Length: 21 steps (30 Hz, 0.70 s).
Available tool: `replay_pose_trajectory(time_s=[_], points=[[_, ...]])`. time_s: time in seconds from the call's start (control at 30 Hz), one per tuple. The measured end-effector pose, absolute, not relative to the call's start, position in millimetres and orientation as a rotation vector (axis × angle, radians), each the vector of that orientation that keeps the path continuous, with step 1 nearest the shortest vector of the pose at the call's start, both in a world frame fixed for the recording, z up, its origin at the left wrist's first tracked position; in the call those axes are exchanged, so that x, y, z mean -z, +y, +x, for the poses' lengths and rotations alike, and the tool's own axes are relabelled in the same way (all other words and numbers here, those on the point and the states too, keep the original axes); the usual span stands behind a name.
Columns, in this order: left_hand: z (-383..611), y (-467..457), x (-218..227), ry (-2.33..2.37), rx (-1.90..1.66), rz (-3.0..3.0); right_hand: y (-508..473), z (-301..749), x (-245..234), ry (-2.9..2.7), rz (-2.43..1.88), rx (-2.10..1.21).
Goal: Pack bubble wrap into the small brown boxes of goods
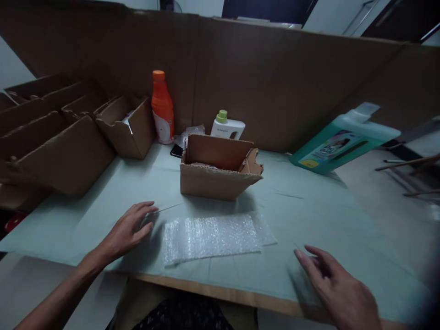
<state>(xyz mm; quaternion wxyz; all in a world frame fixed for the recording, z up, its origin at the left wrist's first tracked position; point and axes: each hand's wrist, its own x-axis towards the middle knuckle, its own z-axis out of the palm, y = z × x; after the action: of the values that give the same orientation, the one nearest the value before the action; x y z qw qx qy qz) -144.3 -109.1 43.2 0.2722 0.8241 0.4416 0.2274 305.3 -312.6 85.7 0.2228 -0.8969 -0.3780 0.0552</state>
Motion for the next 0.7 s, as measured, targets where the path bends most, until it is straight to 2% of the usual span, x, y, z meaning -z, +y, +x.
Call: replay_pose_trajectory(time_s=[0.07,0.2,0.27,0.4,0.7], points=[[-115.2,-95.7,-46.5,1.209,-0.713,2.004,-276.6,303.0,-92.0,-1.167,-2.239,-0.21],[-40.9,-65.7,-34.7,1.08,-0.866,1.747,-168.2,281.0,-73.6,-1.322,-1.793,-0.581],[-14.8,-53.5,-26.2,1.034,-0.911,1.702,-126.1,274.5,-57.3,-1.309,-1.748,-0.677],[6.0,-35.2,-20.3,1.084,-0.99,1.676,-89.3,279.6,-37.1,-1.276,-1.764,-0.664],[27.9,-8.3,-26.1,1.109,-1.037,1.649,-62.5,293.6,-35.3,-1.291,-1.729,-0.639]])
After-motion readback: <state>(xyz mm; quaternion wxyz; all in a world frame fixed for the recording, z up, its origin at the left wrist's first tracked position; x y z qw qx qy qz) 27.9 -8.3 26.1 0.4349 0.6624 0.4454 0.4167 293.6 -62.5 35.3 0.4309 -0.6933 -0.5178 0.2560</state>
